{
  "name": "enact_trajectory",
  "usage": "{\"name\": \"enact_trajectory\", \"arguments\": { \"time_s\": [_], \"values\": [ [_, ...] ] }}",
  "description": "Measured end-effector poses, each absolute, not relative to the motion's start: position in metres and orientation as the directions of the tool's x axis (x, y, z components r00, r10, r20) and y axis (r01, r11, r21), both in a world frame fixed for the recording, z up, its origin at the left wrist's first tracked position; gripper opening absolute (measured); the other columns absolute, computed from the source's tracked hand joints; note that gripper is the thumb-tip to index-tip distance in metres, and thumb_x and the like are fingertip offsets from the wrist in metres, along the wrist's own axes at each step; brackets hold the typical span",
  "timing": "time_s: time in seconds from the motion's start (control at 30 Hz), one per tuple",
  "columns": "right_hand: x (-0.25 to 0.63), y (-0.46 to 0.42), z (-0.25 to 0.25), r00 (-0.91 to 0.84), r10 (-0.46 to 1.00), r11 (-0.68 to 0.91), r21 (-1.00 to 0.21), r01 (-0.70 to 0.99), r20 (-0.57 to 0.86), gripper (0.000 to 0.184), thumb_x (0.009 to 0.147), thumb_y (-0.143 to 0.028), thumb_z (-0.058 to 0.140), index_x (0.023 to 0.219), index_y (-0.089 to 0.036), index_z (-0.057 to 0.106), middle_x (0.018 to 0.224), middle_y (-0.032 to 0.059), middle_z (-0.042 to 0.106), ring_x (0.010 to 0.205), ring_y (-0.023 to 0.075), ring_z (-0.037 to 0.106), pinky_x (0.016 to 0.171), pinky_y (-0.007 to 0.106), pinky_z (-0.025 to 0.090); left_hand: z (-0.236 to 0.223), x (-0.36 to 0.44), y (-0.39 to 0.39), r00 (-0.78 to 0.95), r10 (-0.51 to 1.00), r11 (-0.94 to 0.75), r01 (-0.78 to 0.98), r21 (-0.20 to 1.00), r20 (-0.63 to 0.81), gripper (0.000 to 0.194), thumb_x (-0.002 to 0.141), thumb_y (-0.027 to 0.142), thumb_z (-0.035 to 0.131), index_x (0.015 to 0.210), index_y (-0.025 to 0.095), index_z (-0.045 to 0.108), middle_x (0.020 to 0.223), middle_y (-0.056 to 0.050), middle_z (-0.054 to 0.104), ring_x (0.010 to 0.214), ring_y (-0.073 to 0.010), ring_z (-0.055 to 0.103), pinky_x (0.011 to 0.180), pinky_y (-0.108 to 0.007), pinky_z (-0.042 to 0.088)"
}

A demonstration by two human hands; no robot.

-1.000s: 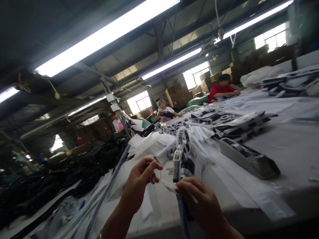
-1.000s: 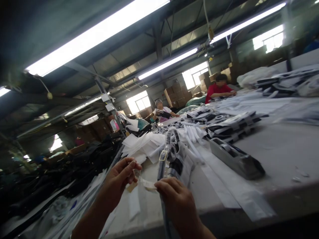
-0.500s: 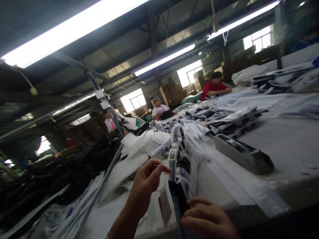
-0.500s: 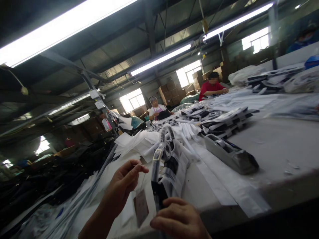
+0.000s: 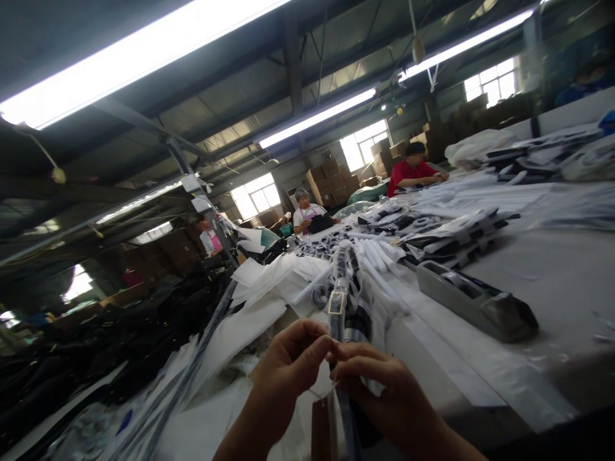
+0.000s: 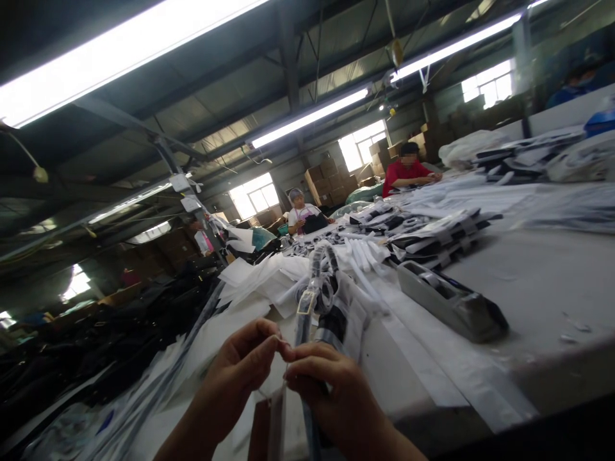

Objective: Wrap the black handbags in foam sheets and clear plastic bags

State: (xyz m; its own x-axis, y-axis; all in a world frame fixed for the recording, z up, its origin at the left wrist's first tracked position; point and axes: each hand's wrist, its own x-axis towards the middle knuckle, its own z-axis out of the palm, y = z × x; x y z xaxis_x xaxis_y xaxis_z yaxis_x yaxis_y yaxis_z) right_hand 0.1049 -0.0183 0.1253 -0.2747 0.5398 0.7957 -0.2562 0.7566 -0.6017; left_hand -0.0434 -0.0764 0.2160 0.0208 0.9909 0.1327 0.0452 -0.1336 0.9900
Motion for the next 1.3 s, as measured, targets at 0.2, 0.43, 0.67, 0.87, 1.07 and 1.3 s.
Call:
{"name": "enact_trajectory", "arguments": {
  "time_s": [0.2,0.43,0.67,0.87,1.07,1.3],
  "values": [
    [0.125,-0.016,0.117,-0.046,0.330,0.932,-0.318,0.174,0.943,0.021,0.086,-0.009,0.064,0.098,-0.026,0.069,0.098,0.0022,0.077,0.090,0.0185,0.073,0.097,0.037,0.054,0.212,-0.044,-0.077,-0.098,0.983,-0.151,0.036,0.988,0.154,0.027,0.083,0.041,0.073,0.090,0.018,0.060,0.082,-0.005,0.071,0.044,-0.0008,0.024,0.042,-0.020,0.014],
    [0.139,-0.032,0.104,-0.238,-0.007,0.953,0.079,0.293,0.971,0.019,0.085,-0.006,0.061,0.094,-0.019,0.071,0.101,0.0017,0.078,0.094,0.0160,0.073,0.122,0.038,0.027,0.213,-0.035,-0.074,-0.217,0.954,-0.218,-0.037,0.975,0.205,0.023,0.086,0.036,0.070,0.092,0.017,0.058,0.088,-0.006,0.072,0.045,0.0000,0.020,0.042,-0.018,0.013],
    [0.139,-0.032,0.107,-0.101,0.381,0.918,-0.364,0.155,0.919,0.029,0.092,-0.018,0.059,0.121,-0.021,0.062,0.118,0.0061,0.072,0.111,0.0178,0.068,0.102,0.027,0.052,0.215,-0.025,-0.076,-0.173,0.962,-0.223,-0.039,0.974,0.213,0.024,0.086,0.036,0.071,0.090,0.016,0.059,0.084,-0.006,0.071,0.044,0.0009,0.022,0.041,-0.017,0.012],
    [0.114,-0.029,0.124,-0.275,0.627,0.748,-0.662,-0.047,0.728,0.062,0.087,-0.037,0.067,0.143,-0.025,0.044,0.135,0.0091,0.062,0.126,0.0261,0.057,0.106,0.035,0.048,0.213,-0.017,-0.073,-0.080,0.970,-0.233,-0.016,0.972,0.231,0.019,0.089,0.035,0.068,0.091,0.017,0.062,0.085,-0.003,0.069,0.045,0.0002,0.038,0.041,-0.014,0.026],
    [0.115,-0.033,0.124,-0.485,0.694,0.490,-0.843,-0.224,0.532,0.035,0.088,-0.034,0.065,0.121,-0.023,0.061,0.101,0.0040,0.071,0.097,0.0211,0.066,0.091,0.030,0.051,0.211,-0.016,-0.071,-0.073,0.966,-0.252,-0.065,0.966,0.247,0.016,0.090,0.032,0.067,0.091,0.017,0.061,0.087,-0.002,0.070,0.049,-0.0019,0.049,0.048,-0.015,0.040],
    [0.133,-0.029,0.127,-0.578,0.694,0.228,-0.892,-0.390,0.430,0.042,0.081,-0.050,0.071,0.113,-0.023,0.066,0.106,0.0051,0.068,0.106,0.0257,0.060,0.093,0.033,0.047,0.203,-0.012,-0.068,-0.054,0.976,-0.215,-0.134,0.967,0.210,0.015,0.091,0.032,0.066,0.093,0.018,0.061,0.092,-0.004,0.071,0.060,-0.0083,0.060,0.055,-0.020,0.049]
  ]
}}
